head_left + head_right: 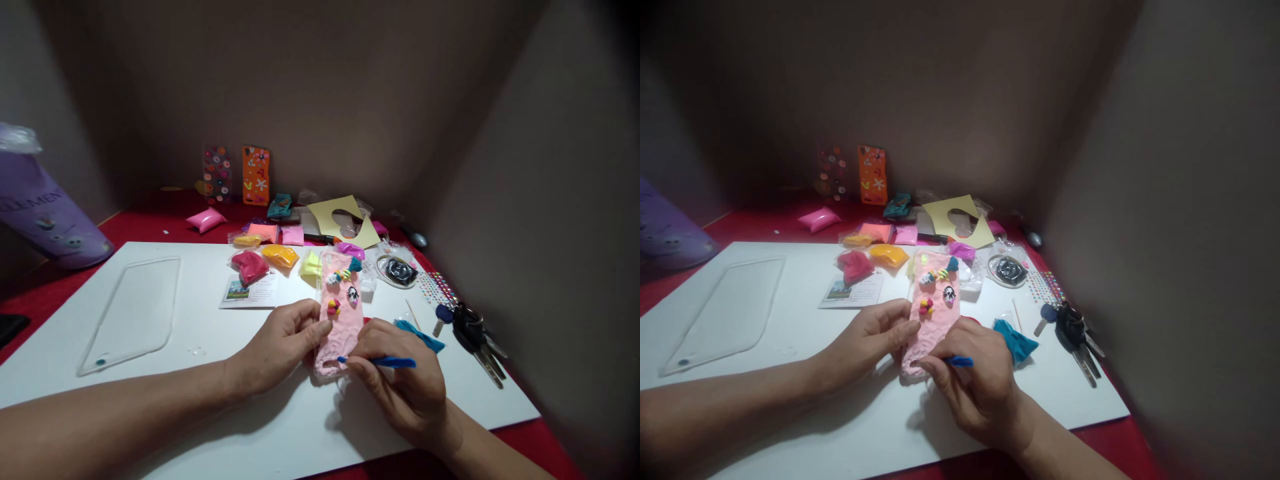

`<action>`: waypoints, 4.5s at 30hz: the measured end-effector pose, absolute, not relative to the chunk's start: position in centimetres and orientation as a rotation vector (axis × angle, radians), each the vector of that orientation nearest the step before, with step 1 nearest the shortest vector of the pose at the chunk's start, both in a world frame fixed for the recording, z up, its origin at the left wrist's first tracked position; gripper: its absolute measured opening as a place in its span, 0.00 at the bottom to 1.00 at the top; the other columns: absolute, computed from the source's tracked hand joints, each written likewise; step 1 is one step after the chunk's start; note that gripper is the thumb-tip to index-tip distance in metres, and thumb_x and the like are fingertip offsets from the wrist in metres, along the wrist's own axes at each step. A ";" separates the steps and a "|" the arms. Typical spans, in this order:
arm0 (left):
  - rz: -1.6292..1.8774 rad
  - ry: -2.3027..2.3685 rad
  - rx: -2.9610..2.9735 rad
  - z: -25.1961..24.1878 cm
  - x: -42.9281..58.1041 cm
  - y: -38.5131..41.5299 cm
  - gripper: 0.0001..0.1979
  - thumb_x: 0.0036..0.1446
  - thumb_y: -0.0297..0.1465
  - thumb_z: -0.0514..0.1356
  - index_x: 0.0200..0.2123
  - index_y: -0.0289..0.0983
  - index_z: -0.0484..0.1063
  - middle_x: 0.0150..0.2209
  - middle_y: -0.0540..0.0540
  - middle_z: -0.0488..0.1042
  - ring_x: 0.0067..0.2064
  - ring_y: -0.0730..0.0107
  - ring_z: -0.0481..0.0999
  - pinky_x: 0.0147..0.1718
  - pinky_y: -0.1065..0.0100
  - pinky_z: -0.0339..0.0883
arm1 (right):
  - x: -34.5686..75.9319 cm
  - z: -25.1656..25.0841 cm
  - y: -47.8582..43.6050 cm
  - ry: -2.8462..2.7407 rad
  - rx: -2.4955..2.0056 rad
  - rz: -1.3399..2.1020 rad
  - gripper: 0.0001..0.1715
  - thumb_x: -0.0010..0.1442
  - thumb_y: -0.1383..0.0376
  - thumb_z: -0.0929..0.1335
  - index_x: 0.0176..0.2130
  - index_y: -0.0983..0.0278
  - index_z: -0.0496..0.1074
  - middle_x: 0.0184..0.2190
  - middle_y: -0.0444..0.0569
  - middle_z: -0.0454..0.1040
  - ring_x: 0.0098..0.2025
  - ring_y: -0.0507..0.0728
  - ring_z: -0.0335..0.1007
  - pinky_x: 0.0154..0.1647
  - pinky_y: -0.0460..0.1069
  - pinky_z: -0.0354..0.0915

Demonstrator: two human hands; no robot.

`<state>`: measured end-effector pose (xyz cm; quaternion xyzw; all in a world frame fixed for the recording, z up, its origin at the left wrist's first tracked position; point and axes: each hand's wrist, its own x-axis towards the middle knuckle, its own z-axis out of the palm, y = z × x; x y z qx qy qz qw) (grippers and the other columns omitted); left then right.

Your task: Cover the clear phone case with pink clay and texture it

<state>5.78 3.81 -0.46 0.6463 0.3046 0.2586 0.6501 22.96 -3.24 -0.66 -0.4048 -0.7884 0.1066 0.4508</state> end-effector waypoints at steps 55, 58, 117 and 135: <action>0.567 0.701 1.529 -0.6 5.8 3.9 0.13 0.59 0.37 0.53 0.27 0.35 0.63 0.22 0.51 0.66 0.24 0.73 0.67 0.25 0.69 0.59 | 23.0 -0.7 -3.2 -1.995 -0.941 0.337 0.07 0.55 0.76 0.65 0.33 0.65 0.68 0.24 0.46 0.69 0.29 0.52 0.62 0.31 0.48 0.59; 0.568 0.704 1.505 -0.6 5.8 3.8 0.13 0.59 0.38 0.53 0.27 0.35 0.63 0.22 0.52 0.65 0.24 0.74 0.67 0.24 0.69 0.59 | 23.0 -0.7 -3.2 -1.989 -0.934 0.332 0.06 0.55 0.76 0.65 0.33 0.65 0.68 0.25 0.46 0.70 0.29 0.52 0.62 0.31 0.48 0.59; 0.675 0.662 1.161 -0.7 5.9 4.0 0.13 0.55 0.37 0.59 0.26 0.35 0.63 0.21 0.52 0.67 0.21 0.78 0.66 0.21 0.74 0.60 | 23.3 -1.9 -3.2 -1.429 -1.036 0.644 0.06 0.60 0.69 0.65 0.32 0.63 0.71 0.25 0.45 0.70 0.26 0.52 0.67 0.27 0.49 0.62; 0.687 0.691 1.141 -0.5 6.0 3.8 0.14 0.54 0.37 0.60 0.25 0.35 0.63 0.20 0.53 0.66 0.20 0.78 0.66 0.20 0.74 0.59 | 23.1 -1.6 -3.4 -1.495 -1.012 0.577 0.06 0.59 0.70 0.65 0.31 0.62 0.70 0.24 0.45 0.70 0.29 0.54 0.67 0.31 0.52 0.62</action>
